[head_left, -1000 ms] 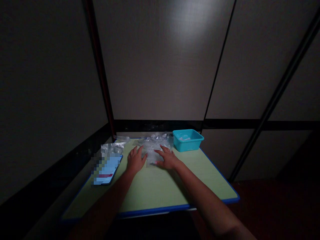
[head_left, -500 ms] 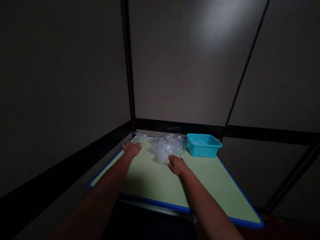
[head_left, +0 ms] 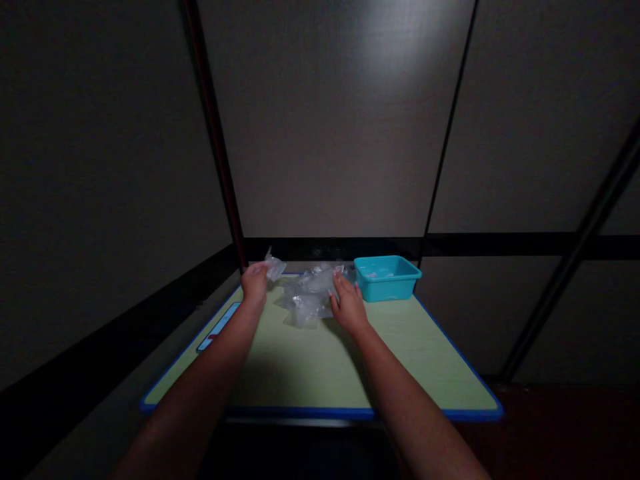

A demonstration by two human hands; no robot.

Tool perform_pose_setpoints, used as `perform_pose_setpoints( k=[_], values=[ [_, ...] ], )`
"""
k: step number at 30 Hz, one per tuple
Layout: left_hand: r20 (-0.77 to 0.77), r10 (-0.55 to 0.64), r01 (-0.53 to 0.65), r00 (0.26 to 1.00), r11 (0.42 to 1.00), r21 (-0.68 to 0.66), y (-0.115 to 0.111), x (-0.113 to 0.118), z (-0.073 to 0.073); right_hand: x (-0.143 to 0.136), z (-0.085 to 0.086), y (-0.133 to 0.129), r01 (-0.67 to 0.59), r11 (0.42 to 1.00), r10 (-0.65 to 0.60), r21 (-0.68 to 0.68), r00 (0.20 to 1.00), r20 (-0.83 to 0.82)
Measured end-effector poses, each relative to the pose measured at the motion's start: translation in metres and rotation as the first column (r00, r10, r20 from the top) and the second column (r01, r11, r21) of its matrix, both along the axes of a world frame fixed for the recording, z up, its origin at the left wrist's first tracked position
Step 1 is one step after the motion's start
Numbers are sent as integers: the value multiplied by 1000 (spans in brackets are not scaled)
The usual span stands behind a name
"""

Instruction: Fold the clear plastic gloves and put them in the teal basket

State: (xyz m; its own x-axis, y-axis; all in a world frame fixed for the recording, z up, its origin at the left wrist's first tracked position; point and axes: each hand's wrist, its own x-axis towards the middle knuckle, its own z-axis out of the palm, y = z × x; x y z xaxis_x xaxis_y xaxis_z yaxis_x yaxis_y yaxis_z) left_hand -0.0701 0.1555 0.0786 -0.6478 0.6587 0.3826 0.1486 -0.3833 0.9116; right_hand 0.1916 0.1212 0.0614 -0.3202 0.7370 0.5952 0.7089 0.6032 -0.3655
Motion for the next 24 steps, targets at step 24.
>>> perform_pose_setpoints(
  k=[24],
  values=[
    [561,-594,652,577,748,121,-41,56,-23,-21,-17,-8,-472,848,436,-239,880,-189]
  ],
)
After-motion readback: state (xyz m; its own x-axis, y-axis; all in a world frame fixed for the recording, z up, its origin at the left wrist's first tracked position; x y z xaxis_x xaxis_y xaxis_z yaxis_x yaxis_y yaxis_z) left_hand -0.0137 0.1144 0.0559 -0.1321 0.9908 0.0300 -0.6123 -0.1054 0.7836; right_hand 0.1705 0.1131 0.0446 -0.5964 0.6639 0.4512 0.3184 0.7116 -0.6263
